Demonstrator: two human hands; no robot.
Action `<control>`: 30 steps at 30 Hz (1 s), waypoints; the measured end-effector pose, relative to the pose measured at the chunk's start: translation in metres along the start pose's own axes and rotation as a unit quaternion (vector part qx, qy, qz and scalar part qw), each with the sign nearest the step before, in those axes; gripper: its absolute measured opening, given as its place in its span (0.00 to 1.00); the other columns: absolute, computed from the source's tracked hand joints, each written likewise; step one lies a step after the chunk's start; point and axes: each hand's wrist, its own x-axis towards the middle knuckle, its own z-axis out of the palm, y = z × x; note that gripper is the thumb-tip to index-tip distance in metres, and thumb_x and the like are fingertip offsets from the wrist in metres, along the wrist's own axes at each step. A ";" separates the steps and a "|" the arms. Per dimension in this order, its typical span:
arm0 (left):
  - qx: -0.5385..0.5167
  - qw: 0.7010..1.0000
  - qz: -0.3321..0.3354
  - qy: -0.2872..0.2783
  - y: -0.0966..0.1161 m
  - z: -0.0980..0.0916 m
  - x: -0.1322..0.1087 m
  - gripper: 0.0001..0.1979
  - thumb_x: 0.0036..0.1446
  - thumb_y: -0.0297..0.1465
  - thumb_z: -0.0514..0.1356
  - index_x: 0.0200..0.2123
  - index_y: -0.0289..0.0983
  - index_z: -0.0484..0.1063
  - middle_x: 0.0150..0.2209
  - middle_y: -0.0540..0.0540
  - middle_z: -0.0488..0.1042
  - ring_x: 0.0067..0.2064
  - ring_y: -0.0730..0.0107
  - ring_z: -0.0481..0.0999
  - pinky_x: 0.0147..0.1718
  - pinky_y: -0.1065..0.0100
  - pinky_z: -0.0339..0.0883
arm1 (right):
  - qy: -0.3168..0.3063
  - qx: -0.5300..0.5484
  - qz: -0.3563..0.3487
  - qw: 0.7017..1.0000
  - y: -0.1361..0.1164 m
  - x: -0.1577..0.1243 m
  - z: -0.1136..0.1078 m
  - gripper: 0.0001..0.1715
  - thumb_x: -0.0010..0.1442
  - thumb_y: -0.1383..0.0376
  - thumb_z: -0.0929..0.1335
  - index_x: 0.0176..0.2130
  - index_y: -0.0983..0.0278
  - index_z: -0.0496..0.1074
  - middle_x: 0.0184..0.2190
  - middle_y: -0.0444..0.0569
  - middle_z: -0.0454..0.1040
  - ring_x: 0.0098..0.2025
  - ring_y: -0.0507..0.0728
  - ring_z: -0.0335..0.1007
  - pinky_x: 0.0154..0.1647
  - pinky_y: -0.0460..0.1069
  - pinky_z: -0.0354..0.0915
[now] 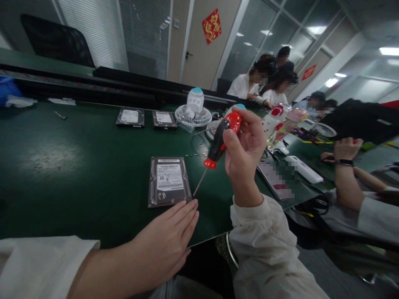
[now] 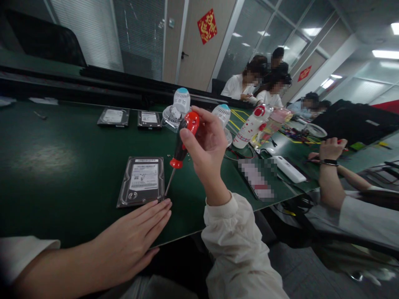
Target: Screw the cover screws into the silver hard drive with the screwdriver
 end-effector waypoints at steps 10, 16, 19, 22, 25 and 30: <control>-0.002 1.000 -0.002 -0.002 -0.001 0.001 0.001 0.29 0.67 0.40 0.57 0.60 0.21 0.73 0.63 0.29 0.74 0.66 0.47 0.71 0.67 0.55 0.50 | 0.001 -0.002 -0.014 1.000 -0.003 0.000 0.001 0.22 0.60 0.55 0.75 0.54 0.46 0.74 0.46 0.40 0.75 0.45 0.53 0.77 0.51 0.54 0.78; -0.004 1.000 -0.002 -0.009 0.000 0.001 0.000 0.29 0.68 0.41 0.56 0.61 0.21 0.72 0.63 0.29 0.74 0.67 0.48 0.70 0.69 0.55 0.47 | -0.024 0.018 0.038 0.999 0.000 -0.003 0.000 0.22 0.65 0.50 0.69 0.58 0.45 0.72 0.47 0.42 0.78 0.46 0.57 0.79 0.53 0.58 0.79; -0.004 1.000 0.001 -0.006 -0.001 0.001 0.000 0.30 0.68 0.40 0.56 0.61 0.21 0.72 0.63 0.28 0.73 0.67 0.47 0.69 0.69 0.55 0.46 | -0.041 0.037 0.035 0.998 0.000 -0.003 -0.001 0.21 0.69 0.51 0.65 0.59 0.48 0.72 0.46 0.44 0.79 0.46 0.58 0.80 0.51 0.60 0.79; -0.003 1.000 0.001 -0.004 -0.002 0.000 0.001 0.30 0.67 0.40 0.57 0.60 0.20 0.73 0.63 0.28 0.73 0.67 0.47 0.69 0.69 0.55 0.46 | -0.011 -0.010 -0.013 1.000 -0.002 -0.002 0.002 0.22 0.63 0.52 0.72 0.56 0.48 0.74 0.49 0.44 0.76 0.45 0.56 0.78 0.48 0.57 0.79; -0.004 1.000 0.001 -0.002 -0.002 0.000 0.001 0.30 0.67 0.40 0.57 0.60 0.20 0.73 0.63 0.28 0.74 0.67 0.46 0.70 0.69 0.54 0.45 | -0.009 -0.043 -0.013 0.999 -0.002 -0.001 0.003 0.25 0.59 0.56 0.75 0.56 0.48 0.74 0.52 0.44 0.75 0.45 0.56 0.77 0.50 0.57 0.78; -0.002 1.000 0.004 -0.003 -0.001 -0.001 0.000 0.30 0.68 0.40 0.57 0.60 0.20 0.72 0.63 0.28 0.74 0.66 0.46 0.70 0.69 0.54 0.45 | -0.048 0.065 0.033 0.996 0.001 0.000 -0.001 0.22 0.66 0.52 0.67 0.58 0.50 0.73 0.42 0.45 0.79 0.44 0.58 0.79 0.48 0.59 0.79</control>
